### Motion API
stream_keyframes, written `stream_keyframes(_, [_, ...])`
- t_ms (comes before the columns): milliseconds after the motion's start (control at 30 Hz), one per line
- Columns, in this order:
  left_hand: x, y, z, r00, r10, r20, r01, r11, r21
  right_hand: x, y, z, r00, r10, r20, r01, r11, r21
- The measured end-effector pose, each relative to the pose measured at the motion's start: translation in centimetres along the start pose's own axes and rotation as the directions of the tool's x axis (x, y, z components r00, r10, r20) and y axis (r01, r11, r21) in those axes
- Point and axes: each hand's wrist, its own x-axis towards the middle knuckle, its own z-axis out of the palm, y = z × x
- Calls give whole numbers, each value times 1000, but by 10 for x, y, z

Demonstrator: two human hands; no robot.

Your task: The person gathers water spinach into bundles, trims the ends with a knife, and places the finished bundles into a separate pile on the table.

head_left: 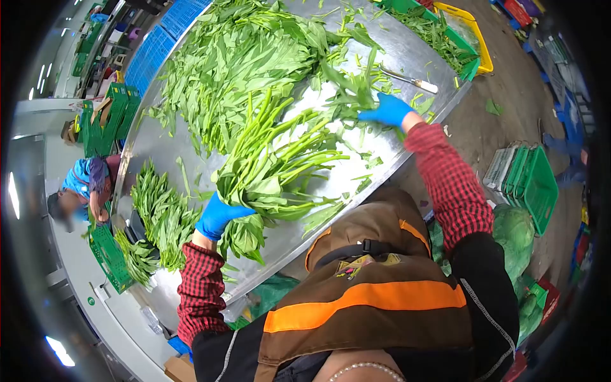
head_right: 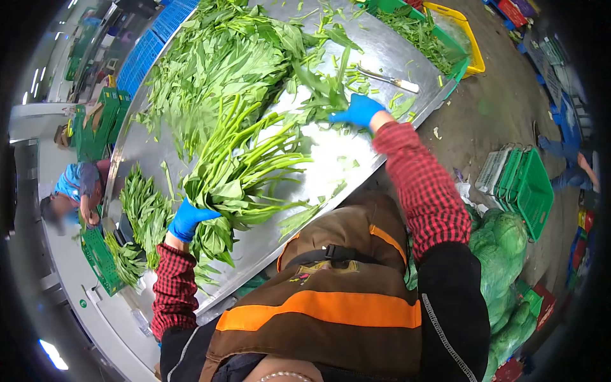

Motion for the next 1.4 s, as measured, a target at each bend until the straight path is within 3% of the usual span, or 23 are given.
stream_keyframes(33, [2, 0, -1, 1000, 24, 8, -24, 1000, 19, -12, -17, -1, 1000, 4, -7, -4, 1000, 0])
stream_keyframes(100, [4, 0, 2, 999, 50, -5, -50, 999, -10, -28, -47, -5, 892, -328, -311, 374, 922, 101])
stream_keyframes(133, [2, 3, 5, 999, 45, 2, -46, 999, 21, -28, -58, -4, 894, -329, -305, 375, 921, 103])
stream_keyframes(200, [2, 4, 11, 998, 54, 11, -54, 998, -9, -29, -74, -8, 922, -366, 129, 174, 686, 706])
stream_keyframes(300, [4, 2, 14, 994, 107, 7, -107, 993, 49, -35, -79, -23, 929, -356, 101, 140, 591, 794])
stream_keyframes(333, [4, 3, 17, 994, 108, 5, -108, 993, 47, -29, -75, -18, 926, -355, -132, 303, 486, 820])
stream_keyframes(433, [2, 10, 23, 994, 109, -33, -108, 994, 16, -39, -71, -31, 950, -263, -171, 273, 427, 862])
stream_keyframes(500, [4, 11, 27, 989, 144, -35, -141, 988, 68, -51, -84, -29, 920, -309, -241, 370, 479, 796])
stream_keyframes(567, [8, 8, 29, 991, 129, -20, -127, 989, 77, -57, -93, -23, 770, -596, -229, 633, 667, 393])
stream_keyframes(633, [13, 10, 33, 989, 150, -6, -148, 980, 135, -57, -102, -16, 899, -434, 62, 431, 901, 54])
stream_keyframes(733, [16, 18, 43, 989, 136, 59, -141, 985, 101, -50, -113, 6, 914, -406, 1, 405, 912, 68])
stream_keyframes(767, [17, 17, 47, 981, 184, 62, -189, 979, 80, -43, -114, 23, 894, -439, -93, 417, 737, 532])
stream_keyframes(800, [17, 16, 47, 984, 164, 75, -170, 983, 69, -42, -117, 29, 886, -423, -192, 361, 367, 858])
stream_keyframes(900, [16, 14, 47, 994, 96, 54, -96, 995, -5, -36, -110, 28, 809, -539, -234, 427, 267, 864])
stream_keyframes(967, [12, 23, 50, 999, -7, 53, 9, 999, -43, -16, -98, 46, 827, -520, -212, 423, 329, 844])
stream_keyframes(1033, [19, 19, 48, 997, -60, 40, 60, 998, -5, -6, -91, 51, 937, -316, -148, 330, 665, 670])
stream_keyframes(1067, [22, 17, 49, 993, -99, 59, 102, 994, -44, 1, -88, 63, 930, -288, -228, 365, 662, 655])
stream_keyframes(1133, [23, 7, 42, 989, -117, 88, 124, 989, -84, 21, -58, 57, 756, -413, -507, 427, 899, -96])
stream_keyframes(1167, [22, 3, 39, 984, -133, 120, 147, 982, -116, 38, -30, 54, 672, -386, -632, 342, 919, -197])
stream_keyframes(1233, [12, 0, 33, 989, -116, 90, 130, 977, -170, 19, 5, 13, 917, -107, -385, 103, 994, -31])
stream_keyframes(1300, [6, -11, 30, 999, -32, 43, 42, 960, -275, -19, 14, -1, 940, 22, -340, -57, 994, -93])
stream_keyframes(1367, [4, -18, 25, 995, -90, 36, 96, 967, -235, -47, 15, 1, 982, 25, -186, -63, 977, -203])
stream_keyframes(1400, [5, -24, 27, 999, -48, 21, 52, 950, -307, -50, 13, 9, 998, -31, 63, 25, 996, 90])
